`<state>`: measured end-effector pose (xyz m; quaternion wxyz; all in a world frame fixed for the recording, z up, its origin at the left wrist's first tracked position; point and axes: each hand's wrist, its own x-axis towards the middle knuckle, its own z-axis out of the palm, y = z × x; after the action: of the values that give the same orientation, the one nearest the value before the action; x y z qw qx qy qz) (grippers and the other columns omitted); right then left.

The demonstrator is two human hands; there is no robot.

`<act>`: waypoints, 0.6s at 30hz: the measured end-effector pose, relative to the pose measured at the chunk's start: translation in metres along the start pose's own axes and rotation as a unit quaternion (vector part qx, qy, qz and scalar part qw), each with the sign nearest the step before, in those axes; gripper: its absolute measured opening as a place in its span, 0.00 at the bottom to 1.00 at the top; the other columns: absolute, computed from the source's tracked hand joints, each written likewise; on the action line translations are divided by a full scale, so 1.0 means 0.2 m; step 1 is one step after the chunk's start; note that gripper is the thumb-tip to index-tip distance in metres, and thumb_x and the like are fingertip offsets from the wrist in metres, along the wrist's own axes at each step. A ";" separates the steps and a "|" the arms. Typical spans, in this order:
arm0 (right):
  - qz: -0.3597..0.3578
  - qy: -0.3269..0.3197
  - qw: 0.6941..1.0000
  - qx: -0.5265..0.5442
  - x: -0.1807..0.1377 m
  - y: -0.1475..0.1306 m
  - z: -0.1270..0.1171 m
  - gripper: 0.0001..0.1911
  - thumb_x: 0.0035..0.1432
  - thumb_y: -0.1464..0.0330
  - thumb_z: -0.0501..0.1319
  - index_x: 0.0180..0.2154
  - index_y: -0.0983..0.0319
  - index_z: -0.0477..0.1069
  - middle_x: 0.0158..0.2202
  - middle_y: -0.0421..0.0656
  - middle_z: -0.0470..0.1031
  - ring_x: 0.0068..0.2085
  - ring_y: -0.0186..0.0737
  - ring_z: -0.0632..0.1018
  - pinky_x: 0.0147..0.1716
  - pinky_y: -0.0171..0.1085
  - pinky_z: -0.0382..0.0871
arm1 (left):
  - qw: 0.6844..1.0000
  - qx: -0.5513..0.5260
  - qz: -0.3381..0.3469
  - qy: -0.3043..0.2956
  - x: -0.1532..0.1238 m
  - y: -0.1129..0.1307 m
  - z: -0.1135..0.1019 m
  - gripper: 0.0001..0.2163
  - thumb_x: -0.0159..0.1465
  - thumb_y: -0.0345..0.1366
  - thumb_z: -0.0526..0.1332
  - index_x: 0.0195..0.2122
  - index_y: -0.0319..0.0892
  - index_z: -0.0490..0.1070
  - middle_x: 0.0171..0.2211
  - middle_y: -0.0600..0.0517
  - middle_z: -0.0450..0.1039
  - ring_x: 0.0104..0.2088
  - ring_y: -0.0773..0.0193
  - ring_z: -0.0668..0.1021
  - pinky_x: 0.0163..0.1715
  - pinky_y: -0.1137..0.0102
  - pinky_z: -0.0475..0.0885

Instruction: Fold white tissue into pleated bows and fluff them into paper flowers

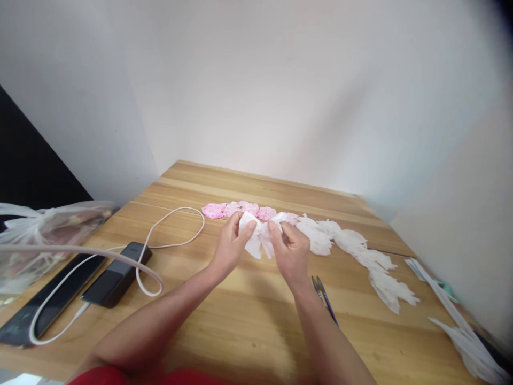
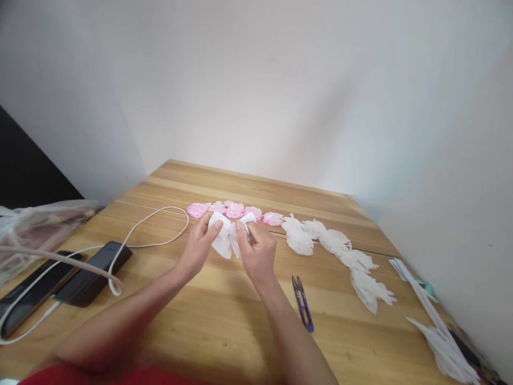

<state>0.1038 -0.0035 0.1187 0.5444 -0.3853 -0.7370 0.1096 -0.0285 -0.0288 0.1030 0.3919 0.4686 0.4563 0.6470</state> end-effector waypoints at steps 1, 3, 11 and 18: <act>-0.008 0.000 1.000 -0.003 0.00 0.00 0.00 0.23 0.61 0.66 0.57 0.19 0.60 0.47 0.18 0.32 0.47 0.22 0.29 0.54 0.23 0.33 0.49 | 1.000 0.022 0.004 0.003 0.00 0.00 0.00 0.14 0.61 0.47 0.61 0.33 0.40 0.65 0.27 0.55 0.65 0.27 0.69 0.67 0.26 0.75 0.64; -0.018 -0.002 1.000 -0.006 -0.01 0.00 0.00 0.23 0.61 0.66 0.57 0.19 0.60 0.48 0.18 0.32 0.48 0.22 0.29 0.54 0.23 0.33 0.49 | 0.999 0.041 0.004 0.011 0.00 0.00 0.00 0.14 0.60 0.46 0.61 0.32 0.40 0.65 0.25 0.56 0.64 0.25 0.69 0.66 0.25 0.75 0.62; 0.063 -0.044 0.995 0.070 0.00 0.00 0.00 0.23 0.64 0.62 0.53 0.20 0.59 0.48 0.19 0.33 0.49 0.22 0.30 0.55 0.22 0.34 0.50 | 0.999 -0.037 0.003 0.007 0.03 -0.06 -0.02 0.16 0.61 0.49 0.60 0.31 0.39 0.66 0.24 0.57 0.63 0.23 0.71 0.64 0.24 0.75 0.60; 0.071 -0.098 0.992 0.046 0.01 0.00 -0.01 0.18 0.58 0.58 0.59 0.22 0.60 0.58 0.20 0.34 0.56 0.24 0.31 0.59 0.24 0.33 0.52 | 1.000 -0.009 0.027 0.013 0.03 -0.07 -0.02 0.15 0.61 0.48 0.60 0.30 0.40 0.64 0.22 0.58 0.59 0.22 0.72 0.63 0.21 0.76 0.58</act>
<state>0.1056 -0.0035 0.1217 0.4775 -0.3986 -0.7518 0.2189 -0.0329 -0.0193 0.0907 0.3730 0.4688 0.4425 0.6674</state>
